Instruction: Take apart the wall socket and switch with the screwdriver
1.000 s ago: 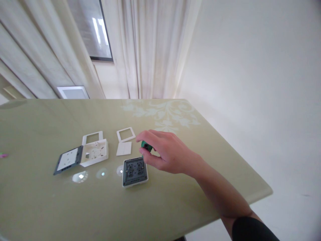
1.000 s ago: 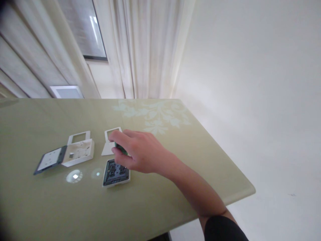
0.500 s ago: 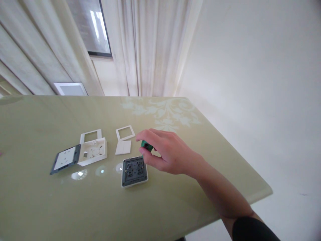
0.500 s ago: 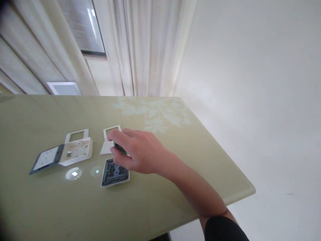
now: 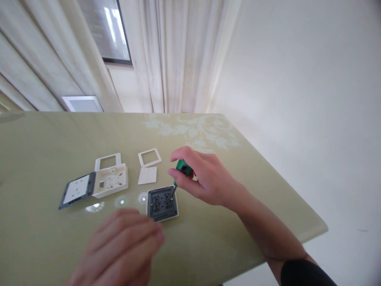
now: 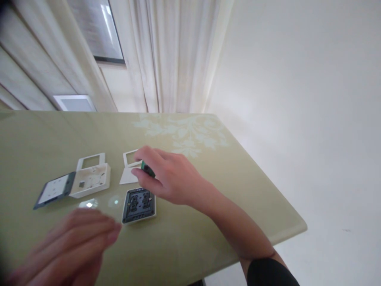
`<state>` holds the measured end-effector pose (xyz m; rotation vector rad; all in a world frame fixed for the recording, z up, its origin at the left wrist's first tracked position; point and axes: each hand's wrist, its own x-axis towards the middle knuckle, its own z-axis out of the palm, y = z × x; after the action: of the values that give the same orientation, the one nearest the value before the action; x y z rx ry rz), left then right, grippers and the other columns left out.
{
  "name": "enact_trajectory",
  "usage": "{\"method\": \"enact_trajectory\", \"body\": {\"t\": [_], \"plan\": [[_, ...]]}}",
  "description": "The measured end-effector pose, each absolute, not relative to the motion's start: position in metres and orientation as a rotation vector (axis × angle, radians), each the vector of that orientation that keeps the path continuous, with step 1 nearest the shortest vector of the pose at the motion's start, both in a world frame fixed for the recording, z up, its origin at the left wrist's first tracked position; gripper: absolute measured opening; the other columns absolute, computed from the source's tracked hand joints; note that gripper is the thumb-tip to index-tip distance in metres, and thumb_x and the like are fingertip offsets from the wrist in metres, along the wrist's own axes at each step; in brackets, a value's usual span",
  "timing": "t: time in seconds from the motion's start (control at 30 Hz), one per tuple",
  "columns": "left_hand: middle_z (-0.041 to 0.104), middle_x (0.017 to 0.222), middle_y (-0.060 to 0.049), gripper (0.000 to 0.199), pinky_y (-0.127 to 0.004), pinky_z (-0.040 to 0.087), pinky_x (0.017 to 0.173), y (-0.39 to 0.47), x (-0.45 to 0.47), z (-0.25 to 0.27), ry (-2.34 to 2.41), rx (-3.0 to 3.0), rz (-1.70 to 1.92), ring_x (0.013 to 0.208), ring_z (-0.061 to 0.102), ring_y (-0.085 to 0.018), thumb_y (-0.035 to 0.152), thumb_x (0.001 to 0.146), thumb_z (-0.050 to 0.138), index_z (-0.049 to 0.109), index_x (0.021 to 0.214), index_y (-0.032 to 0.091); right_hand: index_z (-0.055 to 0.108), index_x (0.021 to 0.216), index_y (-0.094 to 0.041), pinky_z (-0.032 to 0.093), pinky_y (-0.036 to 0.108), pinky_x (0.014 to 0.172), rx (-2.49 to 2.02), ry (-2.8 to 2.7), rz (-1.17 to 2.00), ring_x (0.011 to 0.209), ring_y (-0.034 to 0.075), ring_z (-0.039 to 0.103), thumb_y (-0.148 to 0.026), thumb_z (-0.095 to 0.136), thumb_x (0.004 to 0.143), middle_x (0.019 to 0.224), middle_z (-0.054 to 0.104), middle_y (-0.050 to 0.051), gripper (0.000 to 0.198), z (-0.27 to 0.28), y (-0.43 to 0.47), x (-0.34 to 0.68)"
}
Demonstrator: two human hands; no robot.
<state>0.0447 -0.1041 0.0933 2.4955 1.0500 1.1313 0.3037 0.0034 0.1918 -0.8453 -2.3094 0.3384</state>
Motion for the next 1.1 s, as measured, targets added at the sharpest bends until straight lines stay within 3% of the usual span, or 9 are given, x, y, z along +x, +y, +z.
{"method": "enact_trajectory", "body": {"t": [0.07,0.13,0.23,0.43,1.1], "plan": [[0.076,0.117,-0.003,0.055,-0.048,0.063,0.095,-0.072,0.043,0.086,1.122,2.456,1.256,0.109,0.072,-0.028,0.014,0.1,0.063,0.057,0.149,0.04,0.06,0.123,-0.021,0.049,0.024,0.072,-0.837,-2.19,0.352,0.074,0.012,0.065,-0.034,0.062,0.11,0.098,0.074,0.001,0.017,0.192,0.002,0.304],[0.071,0.134,-0.007,0.054,-0.052,0.059,0.105,-0.051,0.041,0.074,1.245,2.435,1.07,0.124,0.067,-0.032,0.028,0.101,0.071,0.054,0.152,0.034,0.06,0.122,-0.022,0.051,0.023,0.072,-0.804,-2.124,0.377,0.073,0.011,0.066,-0.033,0.063,0.109,0.094,0.072,0.0,0.017,0.19,0.001,0.302],[0.059,0.154,-0.01,0.078,-0.055,0.056,0.115,-0.042,0.039,0.056,1.269,2.372,0.751,0.141,0.056,-0.037,0.048,0.093,0.084,0.046,0.159,0.032,0.06,0.122,-0.022,0.054,0.023,0.076,-0.719,-2.116,0.41,0.08,0.012,0.069,-0.031,0.064,0.109,0.1,0.074,0.002,0.017,0.184,0.001,0.296],[0.065,0.144,-0.008,0.079,-0.05,0.058,0.11,-0.046,0.042,0.045,1.237,2.224,0.75,0.132,0.061,-0.034,0.043,0.089,0.088,0.045,0.155,0.034,0.059,0.124,-0.022,0.056,0.025,0.081,-0.686,-2.21,0.485,0.087,0.013,0.071,-0.031,0.063,0.11,0.112,0.076,0.005,0.017,0.165,0.006,0.281],[0.06,0.155,-0.01,0.083,-0.056,0.053,0.119,-0.043,0.042,0.04,1.18,2.131,0.723,0.142,0.06,-0.035,0.041,0.086,0.091,0.047,0.156,0.034,0.061,0.118,-0.023,0.057,0.025,0.075,-0.791,-2.178,0.473,0.077,0.014,0.07,-0.027,0.064,0.105,0.093,0.074,0.001,0.014,0.163,0.008,0.282]]}}
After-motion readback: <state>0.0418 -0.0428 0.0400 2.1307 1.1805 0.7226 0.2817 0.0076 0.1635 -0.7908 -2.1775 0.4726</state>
